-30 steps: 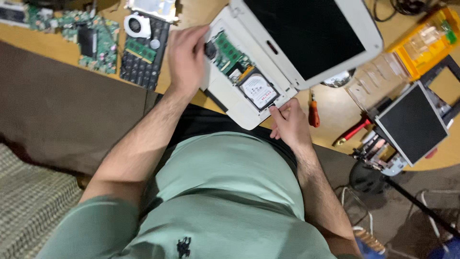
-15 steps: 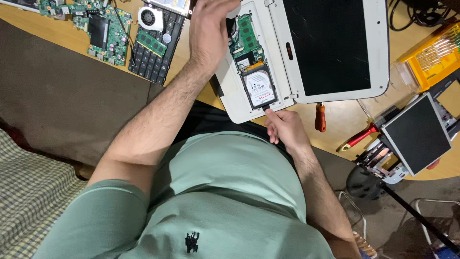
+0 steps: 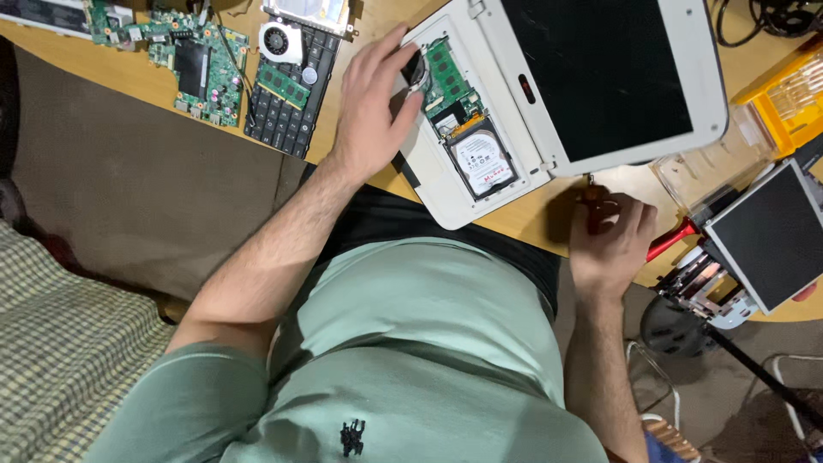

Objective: The person opens a laptop case and removes the back cover. They then use a screwdriver to unscrew and remove the hard drive and RAM module from the laptop, placing the components on the table.

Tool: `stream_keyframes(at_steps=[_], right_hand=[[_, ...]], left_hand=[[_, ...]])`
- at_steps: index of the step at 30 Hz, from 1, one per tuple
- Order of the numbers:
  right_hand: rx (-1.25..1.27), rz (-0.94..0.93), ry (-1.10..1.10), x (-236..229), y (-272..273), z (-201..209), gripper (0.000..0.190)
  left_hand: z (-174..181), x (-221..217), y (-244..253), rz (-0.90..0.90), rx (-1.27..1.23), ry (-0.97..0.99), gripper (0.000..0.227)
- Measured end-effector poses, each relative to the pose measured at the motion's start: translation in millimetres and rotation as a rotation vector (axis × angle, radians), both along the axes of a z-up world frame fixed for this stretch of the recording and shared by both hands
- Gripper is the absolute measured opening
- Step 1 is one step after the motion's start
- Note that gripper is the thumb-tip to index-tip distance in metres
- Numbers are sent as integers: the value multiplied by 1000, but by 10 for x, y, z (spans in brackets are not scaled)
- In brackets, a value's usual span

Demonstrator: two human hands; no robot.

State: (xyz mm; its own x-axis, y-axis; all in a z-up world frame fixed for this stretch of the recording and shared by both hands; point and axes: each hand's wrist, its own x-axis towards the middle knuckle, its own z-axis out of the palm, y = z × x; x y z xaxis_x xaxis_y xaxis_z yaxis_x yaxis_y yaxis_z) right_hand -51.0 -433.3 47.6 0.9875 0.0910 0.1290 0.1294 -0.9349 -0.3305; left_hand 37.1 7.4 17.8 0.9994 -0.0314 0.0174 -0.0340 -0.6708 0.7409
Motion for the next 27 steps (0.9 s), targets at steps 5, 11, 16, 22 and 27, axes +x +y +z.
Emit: stream_keyframes(at_steps=[5,11,16,22,27], right_hand=[[35,-41,139,-30,-124,-48,27],[693,-224,198,-211,-228,-144,21],[1200,-401,340,-279,88,-91,23],[1783,-452,524,-48,539,-64,27],[1632,-438,507,127,784,-28,37]], left_hand=[[199,-328,-25,62,-15,102,69],[219,-772,43,53,-80,69,74],[140,-821,-38,78,-34,28,72],[137,-672,-123,86,76,47,85],[62,-696,-101,46,121,79,90]])
